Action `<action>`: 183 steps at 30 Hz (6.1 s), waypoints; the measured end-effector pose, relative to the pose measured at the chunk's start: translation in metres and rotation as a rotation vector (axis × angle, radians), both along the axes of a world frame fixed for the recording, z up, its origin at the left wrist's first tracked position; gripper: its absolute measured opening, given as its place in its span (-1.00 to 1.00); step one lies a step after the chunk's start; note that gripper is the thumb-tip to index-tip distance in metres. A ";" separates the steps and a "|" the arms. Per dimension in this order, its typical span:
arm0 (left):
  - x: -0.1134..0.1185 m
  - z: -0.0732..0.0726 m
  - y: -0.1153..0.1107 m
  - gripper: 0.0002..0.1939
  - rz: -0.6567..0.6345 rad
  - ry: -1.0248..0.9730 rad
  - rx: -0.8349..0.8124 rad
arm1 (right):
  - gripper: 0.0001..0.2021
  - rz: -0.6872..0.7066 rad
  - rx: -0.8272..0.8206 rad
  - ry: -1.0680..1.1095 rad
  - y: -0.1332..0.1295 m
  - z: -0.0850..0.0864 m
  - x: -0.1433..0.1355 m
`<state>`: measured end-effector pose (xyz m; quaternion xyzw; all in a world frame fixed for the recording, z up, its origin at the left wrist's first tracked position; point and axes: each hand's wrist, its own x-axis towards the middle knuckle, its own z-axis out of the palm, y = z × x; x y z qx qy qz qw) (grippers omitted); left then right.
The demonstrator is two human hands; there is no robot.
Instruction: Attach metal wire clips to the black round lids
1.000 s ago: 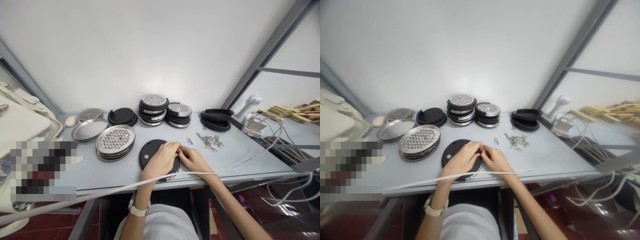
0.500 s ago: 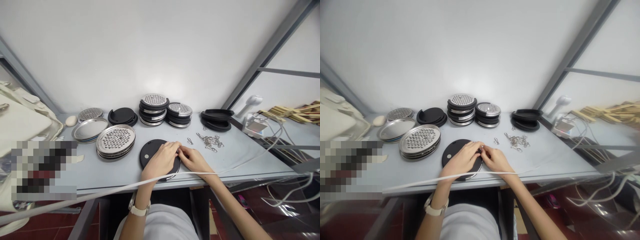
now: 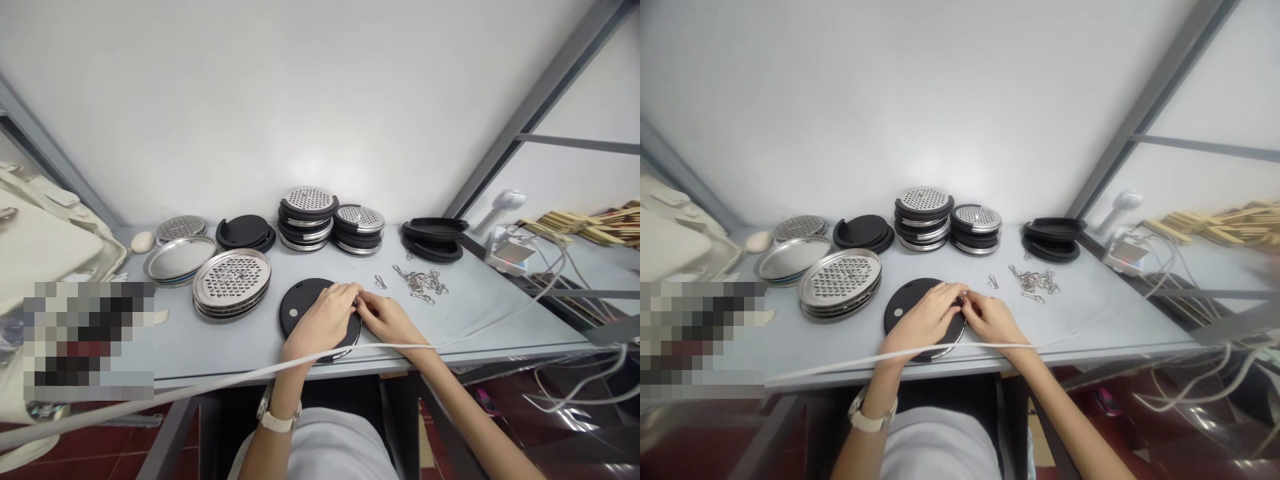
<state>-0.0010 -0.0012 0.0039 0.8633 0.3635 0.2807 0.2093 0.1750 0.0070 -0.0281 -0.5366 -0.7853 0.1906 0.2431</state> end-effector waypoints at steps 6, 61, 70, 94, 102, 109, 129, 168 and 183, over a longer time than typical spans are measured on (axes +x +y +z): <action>0.000 0.001 -0.001 -0.71 0.007 -0.001 -0.003 | -0.70 0.007 0.001 0.004 -0.002 0.000 0.001; 0.000 0.002 -0.003 -0.71 0.023 0.072 0.025 | -0.68 -0.011 0.013 -0.047 -0.001 0.001 0.000; 0.000 0.002 -0.001 -0.71 0.016 0.046 0.013 | -0.69 -0.006 0.003 -0.032 -0.002 0.001 0.000; 0.000 0.001 0.001 -0.70 -0.001 0.021 0.003 | -0.71 0.006 0.001 -0.022 0.000 0.000 0.001; 0.000 0.001 -0.001 -0.67 -0.005 0.006 0.007 | -0.70 0.006 0.003 -0.016 -0.001 0.001 -0.001; -0.001 0.003 -0.001 -0.58 0.002 -0.024 -0.008 | -0.71 -0.003 -0.006 0.010 -0.001 -0.002 -0.001; -0.001 0.004 -0.001 -0.66 -0.002 -0.004 -0.031 | -0.72 0.012 0.015 0.007 -0.002 0.002 -0.002; -0.001 0.004 -0.002 -0.71 0.015 0.003 -0.036 | -0.71 0.009 0.020 0.002 -0.003 0.002 -0.002; -0.001 0.004 -0.001 -0.68 0.006 -0.005 -0.024 | -0.71 0.013 0.013 0.032 -0.002 0.001 -0.002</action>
